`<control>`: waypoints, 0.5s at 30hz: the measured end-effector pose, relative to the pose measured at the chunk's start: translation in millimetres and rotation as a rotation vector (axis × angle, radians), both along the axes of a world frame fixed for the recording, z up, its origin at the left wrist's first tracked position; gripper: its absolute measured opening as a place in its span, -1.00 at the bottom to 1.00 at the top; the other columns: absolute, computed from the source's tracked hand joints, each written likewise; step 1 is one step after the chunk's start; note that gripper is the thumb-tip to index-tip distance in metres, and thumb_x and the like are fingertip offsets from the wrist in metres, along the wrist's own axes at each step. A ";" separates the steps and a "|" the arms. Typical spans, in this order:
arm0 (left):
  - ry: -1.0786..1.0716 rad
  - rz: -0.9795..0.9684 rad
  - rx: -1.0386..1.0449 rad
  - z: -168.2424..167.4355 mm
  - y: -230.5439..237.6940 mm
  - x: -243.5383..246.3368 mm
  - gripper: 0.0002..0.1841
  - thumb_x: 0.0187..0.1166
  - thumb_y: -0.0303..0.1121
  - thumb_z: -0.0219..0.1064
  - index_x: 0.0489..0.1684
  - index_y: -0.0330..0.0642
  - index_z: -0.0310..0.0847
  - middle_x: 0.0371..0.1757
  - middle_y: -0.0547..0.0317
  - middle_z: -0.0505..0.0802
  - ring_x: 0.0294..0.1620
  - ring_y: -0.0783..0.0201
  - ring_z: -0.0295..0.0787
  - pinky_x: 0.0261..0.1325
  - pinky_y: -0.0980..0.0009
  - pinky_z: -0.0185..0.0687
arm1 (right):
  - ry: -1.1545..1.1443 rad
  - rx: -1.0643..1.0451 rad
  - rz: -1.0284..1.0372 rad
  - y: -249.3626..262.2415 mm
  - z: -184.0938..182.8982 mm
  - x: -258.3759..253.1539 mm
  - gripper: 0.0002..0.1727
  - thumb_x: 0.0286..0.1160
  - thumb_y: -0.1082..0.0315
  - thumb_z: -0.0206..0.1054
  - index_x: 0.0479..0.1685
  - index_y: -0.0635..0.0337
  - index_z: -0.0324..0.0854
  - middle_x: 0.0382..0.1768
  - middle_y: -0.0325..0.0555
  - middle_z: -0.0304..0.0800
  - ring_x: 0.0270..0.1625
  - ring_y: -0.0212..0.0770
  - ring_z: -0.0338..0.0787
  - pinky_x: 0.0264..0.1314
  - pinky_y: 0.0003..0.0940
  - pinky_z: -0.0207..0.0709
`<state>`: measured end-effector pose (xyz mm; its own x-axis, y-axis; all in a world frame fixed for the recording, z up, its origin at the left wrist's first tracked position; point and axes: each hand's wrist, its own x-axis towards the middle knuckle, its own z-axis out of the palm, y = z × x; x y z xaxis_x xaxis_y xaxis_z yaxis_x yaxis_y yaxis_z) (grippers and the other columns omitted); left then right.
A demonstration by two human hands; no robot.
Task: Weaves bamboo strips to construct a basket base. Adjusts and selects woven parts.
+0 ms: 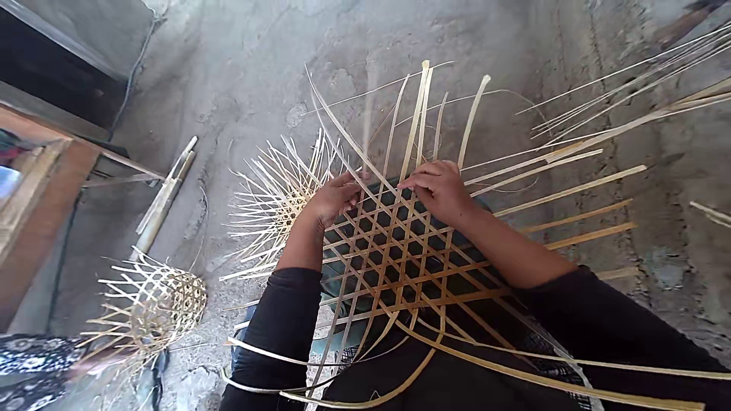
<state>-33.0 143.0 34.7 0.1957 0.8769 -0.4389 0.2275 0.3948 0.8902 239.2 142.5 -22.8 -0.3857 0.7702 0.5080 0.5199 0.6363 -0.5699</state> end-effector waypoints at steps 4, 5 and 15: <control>0.061 0.196 0.303 -14.2 -38.9 15.2 -0.86 0.76 -0.24 0.16 0.09 0.02 0.55 -0.42 0.33 0.64 -0.54 0.48 0.48 -0.41 0.52 0.46 | 0.010 0.004 0.003 -0.3 -1.6 -0.6 -0.67 0.68 0.38 0.19 0.02 -0.16 0.91 0.04 -0.18 0.87 0.22 -0.10 0.75 0.57 0.18 0.29; 0.075 0.278 0.420 -21.9 -46.0 23.4 -0.86 0.71 -0.27 0.21 0.06 -0.01 0.59 -0.37 0.31 0.67 -0.55 0.45 0.48 -0.45 0.49 0.46 | 0.014 0.015 0.002 0.4 -2.6 -0.8 -0.67 0.68 0.38 0.19 0.02 -0.15 0.91 0.04 -0.17 0.87 0.22 -0.10 0.76 0.56 0.19 0.30; 0.585 0.385 0.624 -30.0 -37.6 53.1 -0.57 0.49 -0.35 0.47 0.38 -0.04 0.70 -0.43 0.27 0.76 -0.48 0.35 0.62 -0.31 0.33 0.59 | -0.020 0.007 -0.005 -2.0 1.9 -1.1 -0.67 0.67 0.40 0.21 0.04 -0.13 0.91 0.04 -0.09 0.87 0.24 -0.02 0.76 0.59 0.21 0.28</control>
